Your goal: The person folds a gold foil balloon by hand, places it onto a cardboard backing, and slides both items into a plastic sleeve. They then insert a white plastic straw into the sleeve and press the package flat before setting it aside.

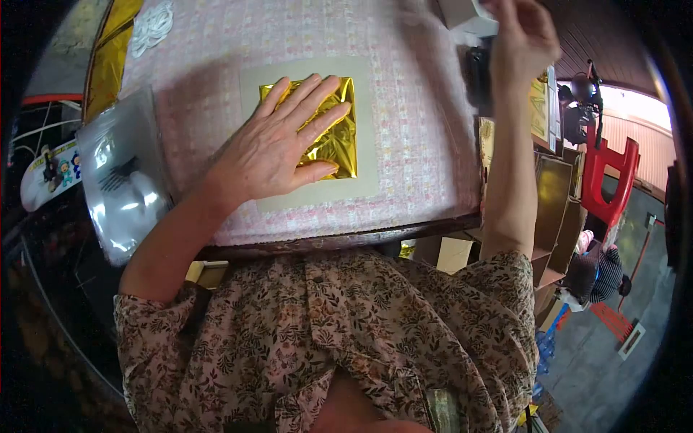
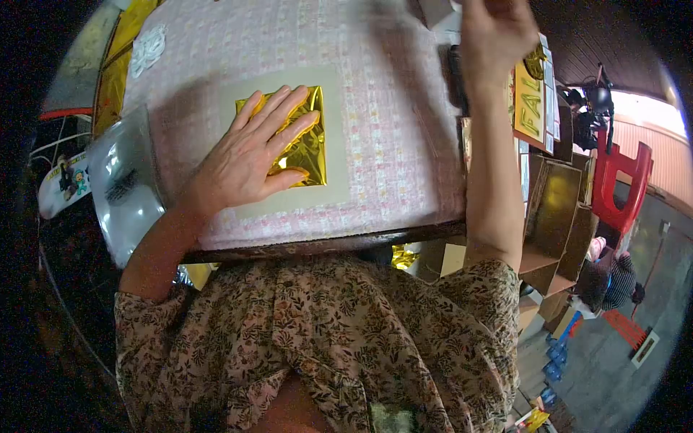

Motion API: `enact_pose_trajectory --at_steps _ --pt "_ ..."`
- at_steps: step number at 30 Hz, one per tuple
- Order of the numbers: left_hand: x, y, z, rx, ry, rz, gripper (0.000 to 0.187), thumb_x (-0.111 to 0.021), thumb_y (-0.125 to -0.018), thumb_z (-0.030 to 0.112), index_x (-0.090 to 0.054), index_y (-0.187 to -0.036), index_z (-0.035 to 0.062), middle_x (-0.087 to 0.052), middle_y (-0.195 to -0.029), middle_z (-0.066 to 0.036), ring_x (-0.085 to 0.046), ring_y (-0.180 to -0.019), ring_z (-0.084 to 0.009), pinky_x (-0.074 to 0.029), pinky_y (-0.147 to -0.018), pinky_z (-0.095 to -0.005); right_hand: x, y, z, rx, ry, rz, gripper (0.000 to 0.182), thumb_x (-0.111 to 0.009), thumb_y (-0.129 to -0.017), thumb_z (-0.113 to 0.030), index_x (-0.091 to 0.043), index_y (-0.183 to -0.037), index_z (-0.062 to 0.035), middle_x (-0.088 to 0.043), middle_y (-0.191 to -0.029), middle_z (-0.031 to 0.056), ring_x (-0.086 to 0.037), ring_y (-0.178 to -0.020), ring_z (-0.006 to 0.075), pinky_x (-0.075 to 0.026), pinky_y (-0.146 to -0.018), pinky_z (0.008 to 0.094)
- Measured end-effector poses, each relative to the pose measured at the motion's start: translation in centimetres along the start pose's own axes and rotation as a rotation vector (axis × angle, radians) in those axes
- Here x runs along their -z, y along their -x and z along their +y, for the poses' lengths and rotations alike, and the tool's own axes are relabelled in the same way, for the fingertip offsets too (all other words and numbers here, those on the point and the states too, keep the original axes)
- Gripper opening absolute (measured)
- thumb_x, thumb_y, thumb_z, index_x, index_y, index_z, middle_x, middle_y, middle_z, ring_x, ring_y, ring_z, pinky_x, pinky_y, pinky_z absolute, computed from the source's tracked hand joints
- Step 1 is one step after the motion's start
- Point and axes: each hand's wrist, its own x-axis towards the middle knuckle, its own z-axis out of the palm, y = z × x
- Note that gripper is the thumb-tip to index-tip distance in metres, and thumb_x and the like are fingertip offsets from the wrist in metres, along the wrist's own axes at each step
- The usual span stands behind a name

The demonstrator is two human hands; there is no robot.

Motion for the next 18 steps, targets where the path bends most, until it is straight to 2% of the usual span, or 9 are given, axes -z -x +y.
enact_pose_trajectory --at_steps 5,6,7,8,9,10,12,15,18 --pt "-0.4 0.2 -0.1 -0.022 -0.021 0.015 0.08 -0.065 -0.093 0.055 -0.042 -0.156 0.0124 -0.029 -0.167 -0.014 -0.027 -0.154 -0.0313 -0.019 -0.127 -0.0529 2.4 -1.7 3.6 0.002 0.187 -0.045 0.019 -0.069 -0.098 -0.006 -0.068 -0.113 0.0059 -0.074 -0.097 0.0101 -0.071 -0.088 0.0195 -0.056 -0.081 0.0289" --pt "-0.4 0.2 -0.2 -0.027 -0.02 0.026 0.079 -0.065 -0.094 0.055 -0.042 -0.156 0.0121 -0.028 -0.167 -0.015 -0.027 -0.154 -0.0315 -0.019 -0.127 -0.0526 2.9 -0.6 3.1 0.393 0.915 -0.078 0.029 -0.068 -0.097 -0.005 -0.065 -0.124 0.005 -0.072 -0.114 0.0177 -0.07 -0.107 0.0307 -0.055 -0.094 0.0351" --pt "-0.4 0.2 -0.3 -0.019 -0.027 0.03 0.079 -0.065 -0.094 0.055 -0.042 -0.156 0.0121 -0.028 -0.167 -0.015 -0.027 -0.154 -0.0315 -0.019 -0.127 -0.0526 1.4 1.4 -1.0 0.444 0.892 -0.151 0.035 -0.067 -0.095 -0.004 -0.064 -0.13 0.0 -0.067 -0.126 0.0226 -0.063 -0.122 0.037 -0.051 -0.102 0.0398" --pt "-0.5 0.3 -0.4 -0.021 -0.029 0.036 0.079 -0.064 -0.094 0.055 -0.042 -0.156 0.012 -0.029 -0.167 -0.015 -0.028 -0.154 -0.0318 -0.02 -0.127 -0.0522 1.1 3.1 -0.9 0.153 0.38 -0.336 0.039 -0.066 -0.095 -0.008 -0.063 -0.133 -0.0051 -0.06 -0.136 0.0245 -0.057 -0.128 0.0369 -0.05 -0.103 0.043" --pt "-0.7 0.3 -0.3 -0.027 -0.028 0.04 0.078 -0.064 -0.095 0.055 -0.042 -0.156 0.0118 -0.03 -0.166 -0.016 -0.028 -0.154 -0.032 -0.02 -0.127 -0.0517 0.4 5.8 -1.7 0.537 0.682 -0.423 0.041 -0.066 -0.088 0.001 -0.069 -0.128 -0.0091 -0.073 -0.122 0.0112 -0.069 -0.112 0.0298 -0.05 -0.102 0.0463" --pt "-0.8 0.4 -0.4 -0.023 -0.032 0.04 0.078 -0.064 -0.095 0.055 -0.042 -0.156 0.0118 -0.03 -0.166 -0.016 -0.028 -0.154 -0.032 -0.02 -0.127 -0.0517 0.1 8.6 -4.2 0.509 0.75 -0.639 0.059 -0.065 -0.081 0.003 -0.064 -0.138 -0.0155 -0.066 -0.138 0.0068 -0.056 -0.135 0.0332 -0.033 -0.119 0.0539" --pt "-1.1 0.5 -0.4 -0.034 -0.051 0.063 0.077 -0.064 -0.095 0.054 -0.043 -0.155 0.0102 -0.031 -0.165 -0.018 -0.028 -0.154 -0.0322 -0.02 -0.127 -0.0509 -1.1 13.2 -7.5 0.364 0.57 -0.804 0.057 -0.07 -0.081 -0.002 -0.065 -0.137 -0.0153 -0.065 -0.142 0.0033 -0.049 -0.143 0.0299 -0.016 -0.126 0.0581" --pt "-1.3 0.6 -0.6 -0.038 -0.077 0.061 0.076 -0.064 -0.095 0.053 -0.045 -0.154 0.0085 -0.032 -0.165 -0.019 -0.028 -0.154 -0.0325 -0.021 -0.127 -0.051 -1.3 15.9 -6.4 0.407 0.604 -0.853 0.043 -0.077 -0.088 -0.018 -0.07 -0.13 -0.013 -0.067 -0.139 0.0029 -0.05 -0.143 0.0272 -0.02 -0.124 0.0582" --pt "-1.2 0.6 -0.6 -0.055 -0.064 0.087 0.077 -0.064 -0.095 0.052 -0.045 -0.154 0.0069 -0.031 -0.165 -0.019 -0.028 -0.154 -0.0321 -0.021 -0.127 -0.0508 -1.6 15.8 -6.4 0.401 0.631 -0.834 0.035 -0.073 -0.092 -0.018 -0.072 -0.127 -0.0116 -0.067 -0.138 0.0033 -0.05 -0.143 0.0252 -0.02 -0.124 0.0582"
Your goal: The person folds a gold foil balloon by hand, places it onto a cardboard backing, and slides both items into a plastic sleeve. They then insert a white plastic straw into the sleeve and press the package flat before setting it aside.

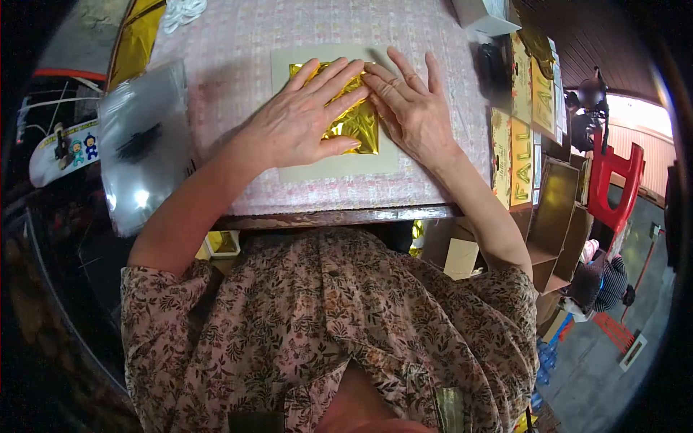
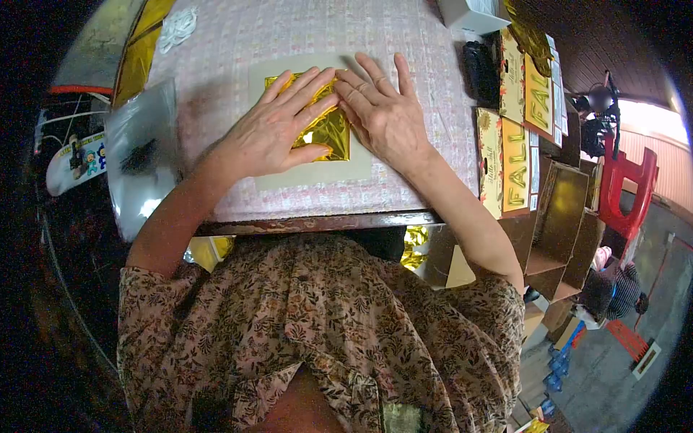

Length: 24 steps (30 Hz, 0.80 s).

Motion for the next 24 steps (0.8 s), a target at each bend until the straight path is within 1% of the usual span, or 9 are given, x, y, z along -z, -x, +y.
enact_pose_trajectory --at_steps 9,13,15,16,17,19,20,21,24 --pt "0.1 -0.2 -0.1 0.033 0.048 -0.013 0.079 -0.069 -0.091 0.05 -0.044 -0.156 0.0125 -0.028 -0.166 -0.018 -0.025 -0.153 -0.04 -0.023 -0.126 -0.0525 -0.4 0.3 -0.4 -0.055 0.081 -0.021 0.038 -0.071 -0.094 -0.021 -0.07 -0.13 -0.0095 -0.068 -0.138 0.004 -0.054 -0.139 0.0236 -0.017 -0.125 0.0583" --pt "0.3 -0.2 -0.1 0.035 0.048 -0.022 0.08 -0.07 -0.091 0.05 -0.043 -0.156 0.0129 -0.029 -0.165 -0.019 -0.026 -0.153 -0.0398 -0.023 -0.126 -0.0528 -0.5 0.5 -0.1 -0.063 0.049 -0.018 0.037 -0.071 -0.093 -0.02 -0.071 -0.129 -0.0104 -0.068 -0.136 0.0042 -0.056 -0.137 0.0233 -0.017 -0.124 0.0582" --pt "0.1 -0.2 -0.2 0.016 0.031 -0.008 0.082 -0.069 -0.091 0.053 -0.042 -0.156 0.011 -0.029 -0.165 -0.02 -0.027 -0.152 -0.0394 -0.023 -0.126 -0.0522 -0.5 0.5 0.0 -0.066 0.033 -0.007 0.035 -0.071 -0.093 -0.02 -0.072 -0.127 -0.0115 -0.069 -0.135 0.0045 -0.057 -0.136 0.0229 -0.018 -0.124 0.0581" --pt "-0.1 0.0 -0.1 0.019 0.043 -0.017 0.082 -0.069 -0.091 0.053 -0.042 -0.156 0.011 -0.029 -0.165 -0.02 -0.027 -0.152 -0.0394 -0.023 -0.126 -0.0522 -0.6 0.7 0.1 -0.08 -0.01 -0.014 0.04 -0.071 -0.093 -0.019 -0.069 -0.132 -0.0126 -0.068 -0.137 0.0041 -0.055 -0.138 0.024 -0.017 -0.124 0.0583" --pt "-0.3 0.1 0.0 0.011 0.027 0.006 0.083 -0.068 -0.092 0.055 -0.041 -0.156 0.009 -0.03 -0.164 -0.02 -0.027 -0.152 -0.039 -0.023 -0.126 -0.0518 -0.6 0.9 0.0 -0.089 -0.017 -0.023 0.04 -0.071 -0.093 -0.019 -0.069 -0.132 -0.0126 -0.068 -0.137 0.0041 -0.055 -0.138 0.024 -0.017 -0.124 0.0583" --pt "-0.5 0.0 -0.4 -0.001 -0.003 0.037 0.084 -0.066 -0.093 0.056 -0.04 -0.156 0.0069 -0.031 -0.164 -0.02 -0.027 -0.152 -0.0386 -0.022 -0.126 -0.0514 -0.7 0.6 0.1 -0.05 -0.002 0.037 0.049 -0.07 -0.094 -0.019 -0.062 -0.142 -0.0161 -0.063 -0.144 0.003 -0.052 -0.141 0.0255 -0.016 -0.124 0.0588" --pt "-0.9 0.2 -0.3 0.009 -0.034 0.036 0.086 -0.064 -0.094 0.058 -0.038 -0.156 0.0045 -0.031 -0.164 -0.021 -0.028 -0.153 -0.0383 -0.022 -0.127 -0.0509 -0.5 0.5 0.0 -0.025 0.014 0.008 0.054 -0.066 -0.097 -0.024 -0.055 -0.149 -0.0209 -0.056 -0.152 0.0025 -0.045 -0.147 0.0254 -0.014 -0.124 0.0598" --pt "-1.0 0.3 -0.4 0.021 -0.068 0.04 0.087 -0.061 -0.096 0.06 -0.037 -0.156 0.0021 -0.032 -0.164 -0.021 -0.028 -0.153 -0.0379 -0.022 -0.127 -0.0504 -0.5 0.4 -0.1 -0.026 0.015 0.011 0.054 -0.066 -0.097 -0.024 -0.055 -0.149 -0.0209 -0.056 -0.152 0.0025 -0.045 -0.147 0.0254 -0.014 -0.124 0.0598" --pt "-0.8 0.3 -0.4 -0.001 -0.041 0.057 0.089 -0.059 -0.097 0.062 -0.035 -0.156 -0.0002 -0.031 -0.164 -0.021 -0.027 -0.153 -0.0374 -0.021 -0.127 -0.0503 -0.8 0.4 -0.1 -0.023 0.11 -0.059 0.051 -0.061 -0.1 -0.03 -0.054 -0.15 -0.0237 -0.051 -0.156 0.0028 -0.039 -0.151 0.0242 -0.013 -0.124 0.0607"
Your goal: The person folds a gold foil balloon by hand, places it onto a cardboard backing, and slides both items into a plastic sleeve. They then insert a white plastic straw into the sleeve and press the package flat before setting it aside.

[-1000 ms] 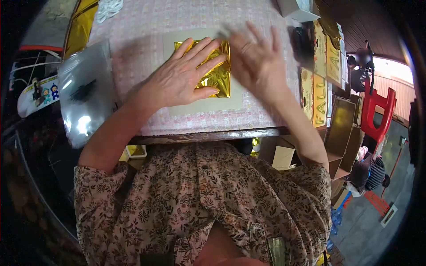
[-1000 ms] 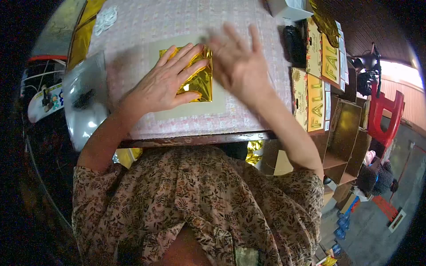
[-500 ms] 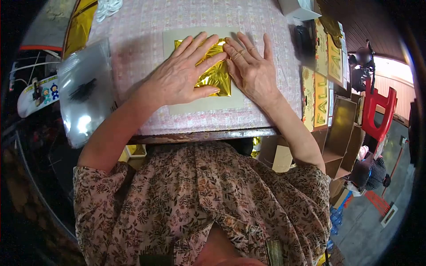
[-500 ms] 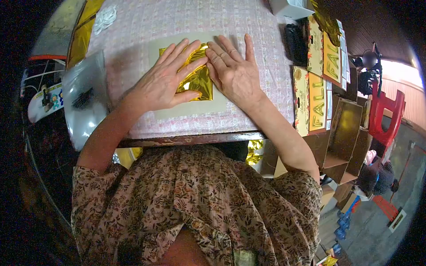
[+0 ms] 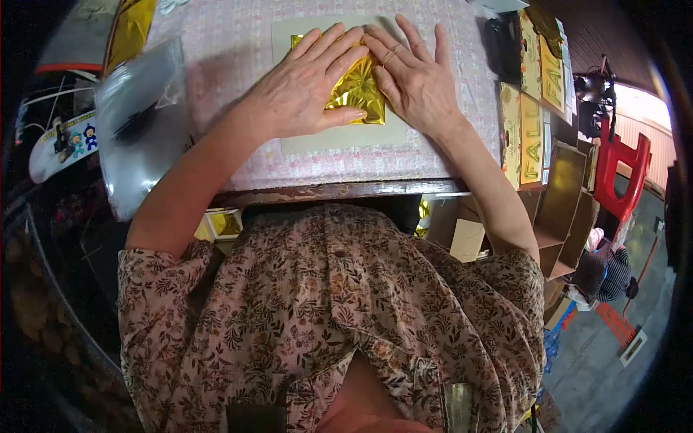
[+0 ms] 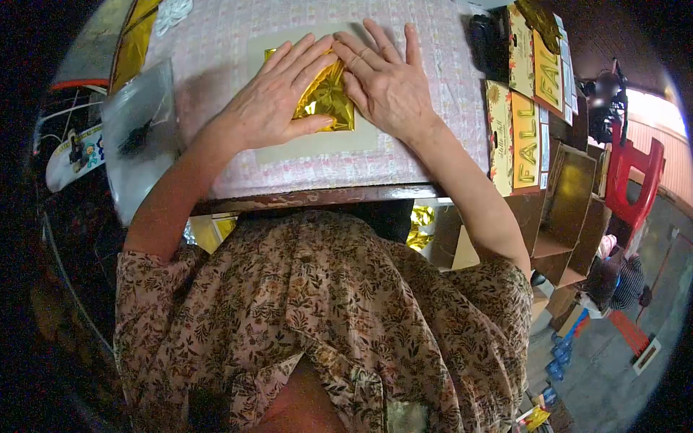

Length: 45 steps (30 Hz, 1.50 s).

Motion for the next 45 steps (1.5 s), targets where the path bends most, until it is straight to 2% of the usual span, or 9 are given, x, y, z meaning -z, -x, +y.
enact_pose_trajectory --at_steps 2,9,14,18,21,24,34,39,45 --pt "0.2 0.0 -0.1 -0.001 -0.006 -0.005 0.089 -0.059 -0.097 0.062 -0.035 -0.156 -0.0005 -0.031 -0.164 -0.021 -0.027 -0.154 -0.0372 -0.021 -0.127 -0.05 -0.2 -0.1 0.1 -0.007 0.059 -0.012 0.047 -0.059 -0.1 -0.033 -0.059 -0.145 -0.02 -0.054 -0.153 -0.0044 -0.04 -0.149 0.0252 -0.014 -0.124 0.0631" --pt "-0.4 0.1 -0.2 -0.016 -0.048 -0.002 0.09 -0.058 -0.097 0.062 -0.035 -0.156 -0.001 -0.029 -0.165 -0.021 -0.025 -0.155 -0.0366 -0.02 -0.128 -0.0493 -1.0 0.9 -0.1 -0.146 -0.134 0.054 0.052 -0.059 -0.101 -0.039 -0.056 -0.148 -0.0175 -0.052 -0.155 0.0001 -0.037 -0.15 0.0326 -0.015 -0.123 0.0644" --pt "-0.8 0.2 -0.5 -0.016 -0.062 0.015 0.091 -0.056 -0.097 0.064 -0.034 -0.157 -0.0005 -0.028 -0.166 -0.021 -0.024 -0.155 -0.0362 -0.019 -0.128 -0.0489 0.2 2.7 -3.2 -0.144 0.006 -0.129 0.076 -0.047 -0.103 -0.059 -0.033 -0.161 -0.0126 -0.029 -0.169 0.0066 -0.024 -0.156 0.0333 -0.012 -0.124 0.0617" --pt "-0.8 0.1 -0.5 -0.007 -0.066 -0.016 0.095 -0.054 -0.096 0.068 -0.032 -0.158 -0.0003 -0.026 -0.167 -0.02 -0.022 -0.156 -0.0358 -0.018 -0.129 -0.0477 0.5 3.6 -3.2 -0.184 0.06 -0.106 0.08 -0.049 -0.102 -0.06 -0.029 -0.163 -0.0108 -0.027 -0.169 0.0086 -0.023 -0.156 0.0338 -0.012 -0.125 0.0593" --pt "-0.6 0.3 -0.4 0.004 0.04 0.003 0.097 -0.066 -0.092 0.06 -0.027 -0.16 0.0027 -0.023 -0.169 -0.017 -0.021 -0.156 -0.0369 -0.017 -0.129 -0.0516 2.0 3.9 -3.1 -0.282 -0.146 -0.034 0.07 -0.061 -0.101 -0.046 -0.041 -0.157 -0.0074 -0.041 -0.161 0.0156 -0.036 -0.149 0.0362 -0.025 -0.123 0.0543" --pt "-0.1 0.4 -0.3 0.009 0.037 -0.012 0.102 -0.066 -0.09 0.064 -0.025 -0.161 0.0032 -0.021 -0.17 -0.017 -0.019 -0.157 -0.037 -0.016 -0.129 -0.0512 2.7 3.7 -3.1 -0.472 -0.416 0.201 0.046 -0.075 -0.09 -0.01 -0.062 -0.133 0.0015 -0.067 -0.126 0.023 -0.067 -0.112 0.0317 -0.054 -0.096 0.0405" --pt "-0.4 0.3 -0.2 0.039 0.0 -0.055 0.114 -0.059 -0.087 0.077 -0.018 -0.163 0.0035 -0.017 -0.17 -0.016 -0.015 -0.158 -0.0345 -0.014 -0.131 -0.048 2.9 -0.8 -2.4 -0.674 -0.352 0.009 0.025 -0.066 -0.094 -0.012 -0.072 -0.109 0.0069 -0.075 -0.085 0.015 -0.071 -0.073 0.0261 -0.057 -0.073 0.0354" --pt "-0.9 0.3 -0.3 0.034 -0.036 0.005 0.119 -0.049 -0.085 0.087 -0.026 -0.159 -0.0031 -0.024 -0.167 -0.021 -0.019 -0.156 -0.0363 -0.016 -0.13 -0.0472 3.8 -1.1 -0.1 -0.923 -1.062 -0.312 0.032 -0.072 -0.097 -0.023 -0.074 -0.102 0.0085 -0.072 -0.083 0.0076 -0.066 -0.07 0.0109 -0.054 -0.063 0.0272" --pt "-0.6 0.1 -0.3 0.049 -0.015 -0.031 0.121 -0.05 -0.083 0.088 -0.022 -0.161 -0.0007 -0.02 -0.169 -0.019 -0.016 -0.157 -0.0358 -0.015 -0.131 -0.0477 1.4 -0.2 0.3 -0.989 -1.418 -0.328 0.018 -0.076 -0.093 -0.01 -0.074 -0.099 0.0064 -0.075 -0.088 0.0116 -0.072 -0.076 0.0159 -0.061 -0.07 0.0309"
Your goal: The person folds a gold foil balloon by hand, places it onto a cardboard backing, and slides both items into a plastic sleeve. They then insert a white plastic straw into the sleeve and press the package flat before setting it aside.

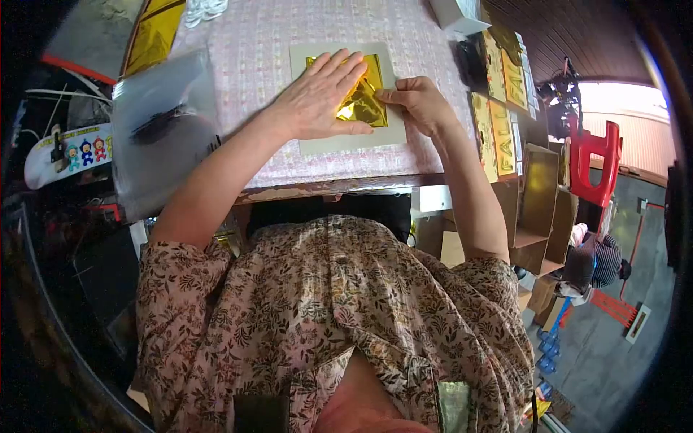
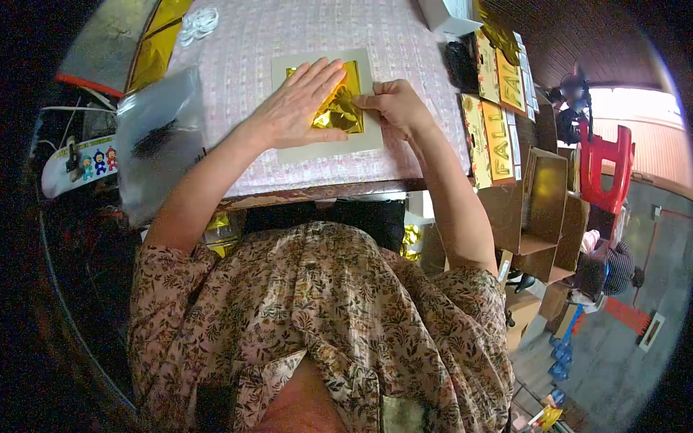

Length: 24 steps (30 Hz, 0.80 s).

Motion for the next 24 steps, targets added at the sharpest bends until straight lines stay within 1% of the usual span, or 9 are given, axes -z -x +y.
enact_pose_trajectory --at_steps 5,7,8,10,11,12,15,20,24 --pt "0.7 0.0 -0.1 0.011 0.068 -0.022 0.116 -0.049 -0.085 0.086 -0.021 -0.162 0.0036 -0.017 -0.17 -0.018 -0.013 -0.158 -0.0343 -0.013 -0.131 -0.048 0.2 -0.6 1.7 0.022 -0.055 0.021 0.009 -0.075 -0.092 -0.002 -0.074 -0.097 0.0056 -0.076 -0.09 0.0138 -0.073 -0.077 0.0173 -0.062 -0.07 0.0325" --pt "1.7 -0.4 0.1 0.011 0.111 0.155 0.102 -0.055 -0.093 0.073 -0.025 -0.161 0.0034 -0.021 -0.168 -0.021 -0.017 -0.157 -0.0348 -0.017 -0.129 -0.0474 -0.2 0.2 1.5 0.062 -0.206 0.06 0.014 -0.081 -0.088 -0.007 -0.073 -0.078 -0.0013 -0.065 -0.064 0.0046 -0.054 -0.051 0.009 -0.04 -0.046 0.0258" --pt "2.5 -0.3 0.0 0.018 0.105 0.163 0.102 -0.055 -0.093 0.073 -0.025 -0.161 0.0034 -0.021 -0.168 -0.021 -0.017 -0.157 -0.0348 -0.017 -0.129 -0.0474 0.4 0.3 1.6 0.068 -0.199 0.052 0.014 -0.081 -0.088 -0.007 -0.073 -0.078 -0.0013 -0.065 -0.064 0.0046 -0.054 -0.051 0.009 -0.04 -0.046 0.0258" --pt "4.6 0.3 -0.3 0.225 0.143 0.482 0.09 -0.057 -0.099 0.062 -0.031 -0.156 -0.0022 -0.046 -0.153 -0.026 -0.045 -0.142 -0.04 -0.033 -0.121 -0.0469 2.1 0.8 2.2 0.083 -0.344 -0.051 0.009 -0.073 -0.093 -0.002 -0.074 -0.097 0.0067 -0.076 -0.094 0.0155 -0.074 -0.079 0.0195 -0.061 -0.073 0.0322" --pt "5.7 1.0 0.7 0.422 0.302 0.583 0.066 -0.06 -0.104 0.044 -0.046 -0.146 -0.0043 -0.06 -0.139 -0.02 -0.062 -0.123 -0.0324 -0.045 -0.11 -0.0396 1.9 1.7 1.6 0.086 -0.338 -0.054 0.009 -0.073 -0.093 -0.002 -0.074 -0.097 0.0067 -0.076 -0.094 0.0155 -0.074 -0.079 0.0195 -0.061 -0.073 0.0322" --pt "5.8 1.3 0.8 0.424 0.3 0.589 0.066 -0.06 -0.104 0.044 -0.046 -0.146 -0.0043 -0.06 -0.139 -0.02 -0.062 -0.123 -0.0324 -0.045 -0.11 -0.0396 1.6 2.8 0.9 0.075 -0.383 -0.063 0.012 -0.073 -0.093 -0.002 -0.073 -0.101 0.0069 -0.076 -0.097 0.0157 -0.074 -0.081 0.0198 -0.061 -0.075 0.0319" --pt "6.5 2.8 1.8 0.514 1.391 0.317 0.04 -0.056 -0.109 0.03 -0.064 -0.126 -0.0059 -0.068 -0.111 -0.005 -0.06 -0.099 -0.0098 -0.05 -0.09 -0.0281 1.3 4.5 0.2 0.07 -0.449 -0.101 0.017 -0.073 -0.094 -0.004 -0.071 -0.107 0.0071 -0.076 -0.101 0.016 -0.074 -0.086 0.0206 -0.06 -0.077 0.0313" --pt "7.8 3.0 5.0 0.412 1.578 0.44 0.037 -0.055 -0.109 0.028 -0.066 -0.123 -0.0043 -0.069 -0.109 -0.004 -0.06 -0.099 -0.0073 -0.05 -0.086 -0.025 1.4 5.1 2.5 0.113 -0.826 -0.227 0.018 -0.068 -0.095 -0.001 -0.067 -0.108 0.0108 -0.074 -0.105 0.0201 -0.075 -0.088 0.0206 -0.063 -0.085 0.0325" --pt "9.1 2.7 7.2 0.405 1.6 0.426 0.037 -0.054 -0.109 0.031 -0.069 -0.112 -0.0033 -0.067 -0.092 -0.001 -0.06 -0.083 -0.0081 -0.051 -0.076 -0.0269 0.8 6.1 3.2 0.05 -1.059 -0.282 0.029 -0.068 -0.092 0.001 -0.062 -0.117 0.0133 -0.072 -0.113 0.0243 -0.074 -0.099 0.0293 -0.063 -0.091 0.0418"
